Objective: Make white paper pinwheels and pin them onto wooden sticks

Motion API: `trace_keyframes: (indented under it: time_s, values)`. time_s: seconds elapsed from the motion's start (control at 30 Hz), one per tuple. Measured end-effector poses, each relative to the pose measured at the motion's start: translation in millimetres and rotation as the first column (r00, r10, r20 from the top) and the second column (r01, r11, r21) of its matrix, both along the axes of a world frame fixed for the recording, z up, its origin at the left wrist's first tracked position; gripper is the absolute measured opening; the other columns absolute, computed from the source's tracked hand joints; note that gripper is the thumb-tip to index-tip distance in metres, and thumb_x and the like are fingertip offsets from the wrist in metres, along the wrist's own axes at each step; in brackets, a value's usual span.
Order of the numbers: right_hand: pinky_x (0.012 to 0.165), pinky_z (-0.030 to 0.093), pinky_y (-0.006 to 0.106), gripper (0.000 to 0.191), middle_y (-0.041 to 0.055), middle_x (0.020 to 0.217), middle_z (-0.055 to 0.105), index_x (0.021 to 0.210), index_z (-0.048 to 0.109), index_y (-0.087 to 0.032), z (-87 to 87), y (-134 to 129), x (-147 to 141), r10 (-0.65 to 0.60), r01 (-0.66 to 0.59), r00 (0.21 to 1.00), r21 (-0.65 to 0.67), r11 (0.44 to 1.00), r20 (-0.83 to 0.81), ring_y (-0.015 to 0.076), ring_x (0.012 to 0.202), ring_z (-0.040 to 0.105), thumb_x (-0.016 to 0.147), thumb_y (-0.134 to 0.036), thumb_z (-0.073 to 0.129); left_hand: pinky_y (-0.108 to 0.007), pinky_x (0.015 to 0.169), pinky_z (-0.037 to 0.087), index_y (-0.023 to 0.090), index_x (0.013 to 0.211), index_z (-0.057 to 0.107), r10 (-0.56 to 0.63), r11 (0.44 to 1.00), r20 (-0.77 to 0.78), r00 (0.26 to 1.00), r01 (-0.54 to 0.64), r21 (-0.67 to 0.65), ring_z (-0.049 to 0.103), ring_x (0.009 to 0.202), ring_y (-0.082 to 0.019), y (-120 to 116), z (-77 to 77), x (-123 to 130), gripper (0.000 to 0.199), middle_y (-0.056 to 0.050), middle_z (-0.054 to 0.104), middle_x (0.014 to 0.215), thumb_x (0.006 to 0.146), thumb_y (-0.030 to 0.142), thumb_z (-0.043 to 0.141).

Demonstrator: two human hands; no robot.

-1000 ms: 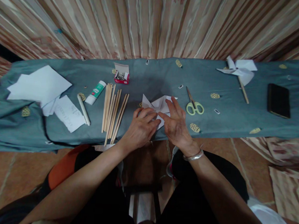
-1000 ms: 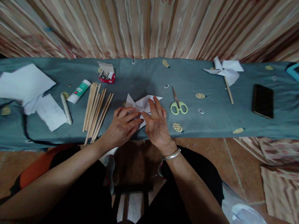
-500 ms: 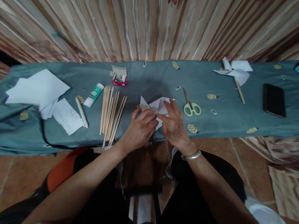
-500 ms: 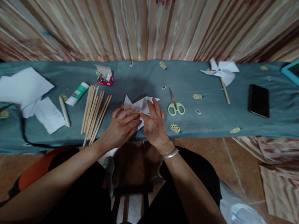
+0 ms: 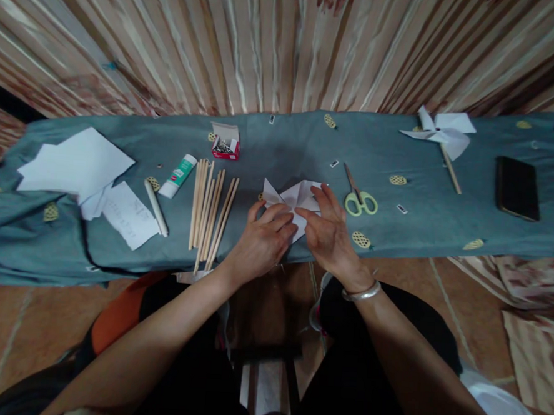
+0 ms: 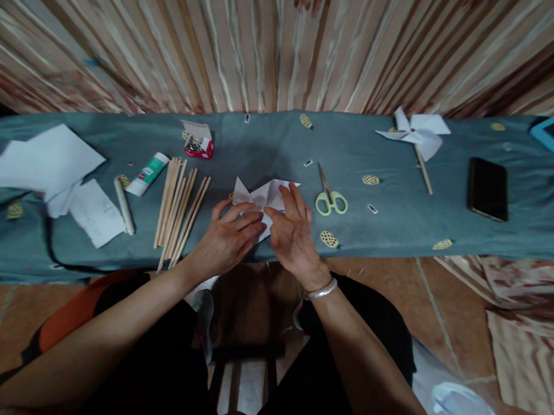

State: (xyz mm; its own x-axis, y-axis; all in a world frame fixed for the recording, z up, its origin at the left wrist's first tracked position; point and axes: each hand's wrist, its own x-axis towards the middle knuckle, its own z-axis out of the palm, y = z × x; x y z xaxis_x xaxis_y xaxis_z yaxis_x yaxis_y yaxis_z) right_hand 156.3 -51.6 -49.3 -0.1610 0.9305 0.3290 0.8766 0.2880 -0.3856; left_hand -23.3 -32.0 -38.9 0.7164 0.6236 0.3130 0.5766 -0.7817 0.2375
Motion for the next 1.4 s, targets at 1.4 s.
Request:
trace_keyframes:
  time_s: [1.4]
  values:
    - [0.109,0.039,0.052,0.036,0.0097,0.146,0.045,0.109,0.066,-0.022,7.3,-3,-1,0.049,-0.051,0.99,0.016,0.999,0.136,0.0288,0.146,0.026,0.088,-0.005,0.042,-0.055,0.111,0.026,0.017,0.107,0.066,-0.007,1.0,0.017,1.0,0.007,-0.002,0.052,0.125,-0.027,1,0.4,1,0.023,-0.009,0.069,0.116,0.091,0.017,0.05]
